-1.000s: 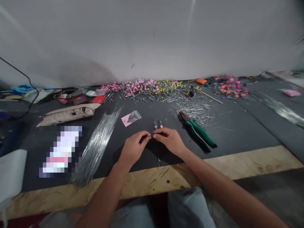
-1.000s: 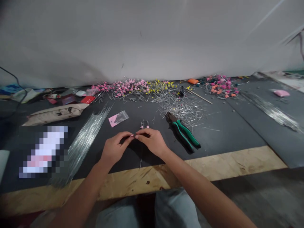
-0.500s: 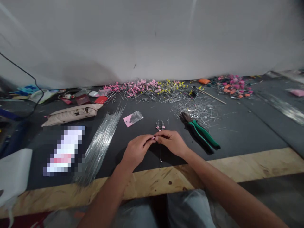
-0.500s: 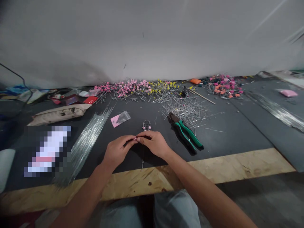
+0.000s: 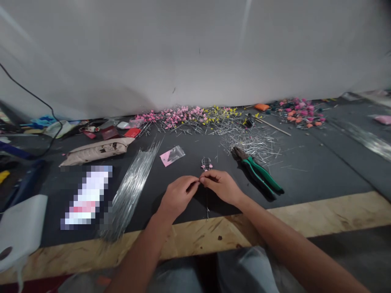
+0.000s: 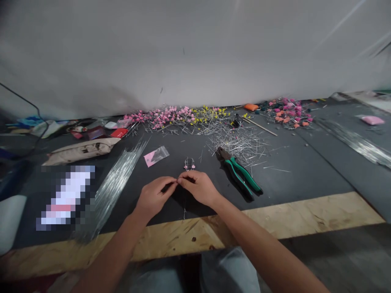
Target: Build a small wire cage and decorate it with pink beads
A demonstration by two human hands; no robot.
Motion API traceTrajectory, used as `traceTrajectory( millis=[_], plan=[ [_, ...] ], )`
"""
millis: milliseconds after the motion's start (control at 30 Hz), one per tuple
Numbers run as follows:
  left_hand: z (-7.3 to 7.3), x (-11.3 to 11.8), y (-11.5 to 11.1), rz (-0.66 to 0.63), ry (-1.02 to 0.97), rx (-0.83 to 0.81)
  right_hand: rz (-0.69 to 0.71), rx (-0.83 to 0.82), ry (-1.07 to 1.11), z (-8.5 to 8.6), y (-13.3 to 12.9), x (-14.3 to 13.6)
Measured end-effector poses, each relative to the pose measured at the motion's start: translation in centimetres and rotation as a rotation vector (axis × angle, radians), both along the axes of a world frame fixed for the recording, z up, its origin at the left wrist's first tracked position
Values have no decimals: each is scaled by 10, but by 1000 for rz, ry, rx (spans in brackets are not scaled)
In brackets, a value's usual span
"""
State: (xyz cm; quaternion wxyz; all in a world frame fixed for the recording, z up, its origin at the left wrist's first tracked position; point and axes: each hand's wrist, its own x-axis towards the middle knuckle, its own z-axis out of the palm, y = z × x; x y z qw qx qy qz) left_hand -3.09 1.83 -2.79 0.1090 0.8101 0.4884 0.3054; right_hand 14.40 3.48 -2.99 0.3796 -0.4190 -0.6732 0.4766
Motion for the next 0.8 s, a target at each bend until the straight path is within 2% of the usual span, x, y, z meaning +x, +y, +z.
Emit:
traceTrajectory(
  millis=[67,200,333,567,800],
  plan=[
    [0,0,1,50,-5,13,-20,-63,41,-2,1,1],
    [-3,-4,8,235,-64,41,-102,-187,210,-5,4,2],
    [-7,-9,20,305,34,38,-148,-245,321,-5,5,3],
    [-10,-13,41,291,62,25,-182,-248,367,-9,8,4],
    [-8,-9,39,275,39,83,-159,-239,331,-10,9,4]
  ],
)
